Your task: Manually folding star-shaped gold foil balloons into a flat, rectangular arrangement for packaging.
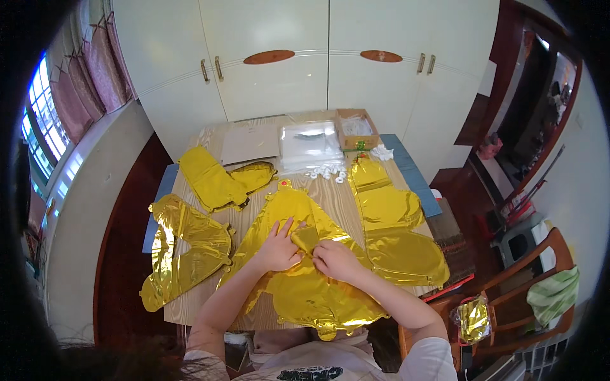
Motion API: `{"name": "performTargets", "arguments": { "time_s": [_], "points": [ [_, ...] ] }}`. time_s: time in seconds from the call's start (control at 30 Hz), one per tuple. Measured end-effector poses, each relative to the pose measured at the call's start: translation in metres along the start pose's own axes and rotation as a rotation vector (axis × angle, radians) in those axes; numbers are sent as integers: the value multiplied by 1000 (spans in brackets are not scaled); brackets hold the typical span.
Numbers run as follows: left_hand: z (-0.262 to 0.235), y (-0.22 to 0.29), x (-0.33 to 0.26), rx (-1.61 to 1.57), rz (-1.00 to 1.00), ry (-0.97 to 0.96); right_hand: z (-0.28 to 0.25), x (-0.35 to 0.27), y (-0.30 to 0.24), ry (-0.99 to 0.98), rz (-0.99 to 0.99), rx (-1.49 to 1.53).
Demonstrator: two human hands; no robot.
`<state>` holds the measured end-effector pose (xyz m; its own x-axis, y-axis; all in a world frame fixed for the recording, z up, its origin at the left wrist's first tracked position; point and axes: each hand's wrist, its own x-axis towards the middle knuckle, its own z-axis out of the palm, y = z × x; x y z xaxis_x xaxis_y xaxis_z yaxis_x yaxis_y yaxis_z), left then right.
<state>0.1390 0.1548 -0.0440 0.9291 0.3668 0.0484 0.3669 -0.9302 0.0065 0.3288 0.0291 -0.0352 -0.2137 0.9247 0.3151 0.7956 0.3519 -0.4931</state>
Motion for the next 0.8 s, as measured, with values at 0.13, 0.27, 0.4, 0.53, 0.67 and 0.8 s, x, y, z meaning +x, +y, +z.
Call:
{"name": "performTargets", "arguments": {
  "time_s": [0.13, 0.27, 0.4, 0.53, 0.67, 0.8],
  "points": [
    [6, -2, 0, 23, -19, 3, -1, 0, -6, -26, -32, -36],
    [-1, 1, -1, -39, -19, 28, -12, 1, -7, -145, 44, 154],
    [-9, 4, 2, 82, -30, -113, -13, 2, 31, 76, 11, 13],
    [9, -2, -2, -50, -14, 111, -12, 1, 50, -88, -46, -195],
    [-5, 3, 3, 45, -25, -73, -7, -1, 50, -101, -60, -183],
    [-2, 1, -1, -65, -21, 18, -4, 3, 52, -121, -82, -217]
  ]
}}
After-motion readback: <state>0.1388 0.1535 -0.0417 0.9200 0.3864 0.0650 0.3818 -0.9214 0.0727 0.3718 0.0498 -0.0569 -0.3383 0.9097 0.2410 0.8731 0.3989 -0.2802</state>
